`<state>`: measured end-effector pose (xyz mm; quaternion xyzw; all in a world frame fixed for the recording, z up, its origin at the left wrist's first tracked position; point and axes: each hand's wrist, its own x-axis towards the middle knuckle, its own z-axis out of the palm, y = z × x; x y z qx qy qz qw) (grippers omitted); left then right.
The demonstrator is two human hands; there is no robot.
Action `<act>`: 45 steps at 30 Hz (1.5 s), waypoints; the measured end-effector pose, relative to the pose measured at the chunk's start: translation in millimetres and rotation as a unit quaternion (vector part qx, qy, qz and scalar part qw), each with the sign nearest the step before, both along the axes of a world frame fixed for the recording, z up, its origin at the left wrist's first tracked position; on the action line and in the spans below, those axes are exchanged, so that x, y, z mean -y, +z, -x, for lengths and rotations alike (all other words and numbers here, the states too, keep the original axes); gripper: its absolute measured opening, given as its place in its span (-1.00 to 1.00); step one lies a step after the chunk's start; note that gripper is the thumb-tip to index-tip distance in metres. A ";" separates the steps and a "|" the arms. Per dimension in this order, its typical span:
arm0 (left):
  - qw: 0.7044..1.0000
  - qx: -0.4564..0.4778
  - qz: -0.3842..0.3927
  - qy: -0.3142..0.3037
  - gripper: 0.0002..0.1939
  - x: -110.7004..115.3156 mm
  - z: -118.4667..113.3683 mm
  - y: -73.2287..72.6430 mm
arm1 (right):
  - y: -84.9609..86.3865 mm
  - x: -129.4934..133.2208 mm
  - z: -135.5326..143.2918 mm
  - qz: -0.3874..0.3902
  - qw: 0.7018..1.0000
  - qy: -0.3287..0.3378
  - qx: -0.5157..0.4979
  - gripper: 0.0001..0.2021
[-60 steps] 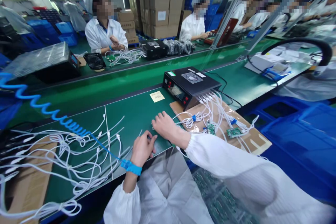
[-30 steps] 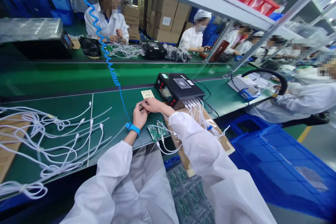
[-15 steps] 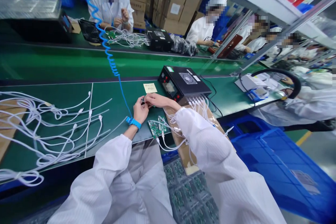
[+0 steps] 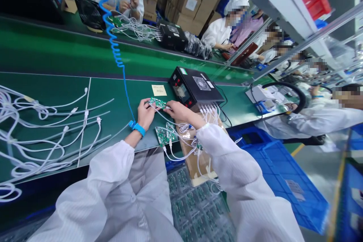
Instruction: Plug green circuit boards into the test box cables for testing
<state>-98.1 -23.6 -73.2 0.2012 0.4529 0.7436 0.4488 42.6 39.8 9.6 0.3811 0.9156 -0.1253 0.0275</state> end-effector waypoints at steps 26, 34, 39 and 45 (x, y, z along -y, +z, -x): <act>0.995 0.093 -0.025 -0.037 -0.76 -42.4 -2.0 9.3 | -20.7 -6.6 -10.8 0.090 0.968 -0.068 -0.223 -0.73; 0.992 0.104 -0.033 -0.055 -0.77 -51.0 -5.2 10.6 | -24.7 -10.4 -4.9 0.057 0.969 -0.073 -0.227 -0.75; 0.986 0.106 -0.023 -0.123 -0.69 -47.0 -11.6 11.9 | -34.3 -12.0 -11.7 0.042 0.971 -0.109 -0.208 -0.75; 0.984 0.094 -0.013 -0.150 -0.72 -52.9 -16.4 13.9 | -33.1 -7.7 -15.9 0.049 0.974 -0.114 -0.189 -0.80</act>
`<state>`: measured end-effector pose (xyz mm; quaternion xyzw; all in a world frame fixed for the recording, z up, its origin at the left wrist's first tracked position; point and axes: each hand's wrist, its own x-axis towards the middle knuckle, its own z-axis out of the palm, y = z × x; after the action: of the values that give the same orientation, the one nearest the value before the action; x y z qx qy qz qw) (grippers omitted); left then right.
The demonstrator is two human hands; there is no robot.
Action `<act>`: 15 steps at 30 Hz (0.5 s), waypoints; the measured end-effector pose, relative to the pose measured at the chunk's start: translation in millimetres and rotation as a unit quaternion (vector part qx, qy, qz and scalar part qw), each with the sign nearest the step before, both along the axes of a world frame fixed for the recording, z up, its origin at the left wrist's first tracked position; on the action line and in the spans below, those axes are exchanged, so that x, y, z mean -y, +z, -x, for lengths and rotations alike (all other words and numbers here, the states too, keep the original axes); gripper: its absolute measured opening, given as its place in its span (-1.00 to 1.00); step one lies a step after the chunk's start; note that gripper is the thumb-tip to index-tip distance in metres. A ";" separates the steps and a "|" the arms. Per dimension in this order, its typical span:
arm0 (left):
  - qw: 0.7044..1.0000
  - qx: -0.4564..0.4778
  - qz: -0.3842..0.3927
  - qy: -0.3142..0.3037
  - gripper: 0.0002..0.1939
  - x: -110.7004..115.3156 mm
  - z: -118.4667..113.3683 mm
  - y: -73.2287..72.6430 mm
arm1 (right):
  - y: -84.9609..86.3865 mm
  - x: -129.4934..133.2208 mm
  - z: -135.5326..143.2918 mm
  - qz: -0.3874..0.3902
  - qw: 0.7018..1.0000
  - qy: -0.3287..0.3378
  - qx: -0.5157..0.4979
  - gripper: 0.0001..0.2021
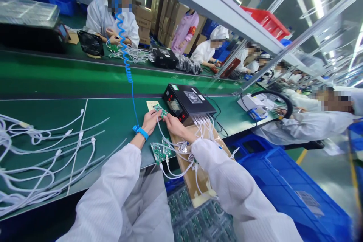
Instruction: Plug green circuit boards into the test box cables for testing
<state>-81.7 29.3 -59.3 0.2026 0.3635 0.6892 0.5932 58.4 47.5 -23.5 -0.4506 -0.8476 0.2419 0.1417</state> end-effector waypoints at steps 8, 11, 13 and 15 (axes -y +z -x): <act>0.998 -0.009 0.032 0.048 -0.87 -16.2 -7.4 6.4 | 7.3 4.9 8.4 -0.013 0.999 -0.024 0.031 -0.79; 0.996 -0.017 0.053 0.067 -0.91 -28.6 -9.8 12.8 | 12.5 4.7 10.1 -0.023 0.998 -0.044 0.032 -0.74; 0.994 -0.026 0.063 0.082 -0.88 -38.1 -12.2 17.4 | 17.6 1.4 10.3 -0.034 0.998 -0.051 0.027 -0.72; 0.992 -0.037 0.066 0.100 -0.86 -47.7 -16.5 21.5 | 23.6 -4.2 10.8 -0.048 0.997 -0.054 0.022 -0.72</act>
<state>-65.2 77.0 -37.8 0.1506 0.4481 0.7116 0.5197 47.7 51.6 0.1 -0.4932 -0.8357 0.1831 0.1574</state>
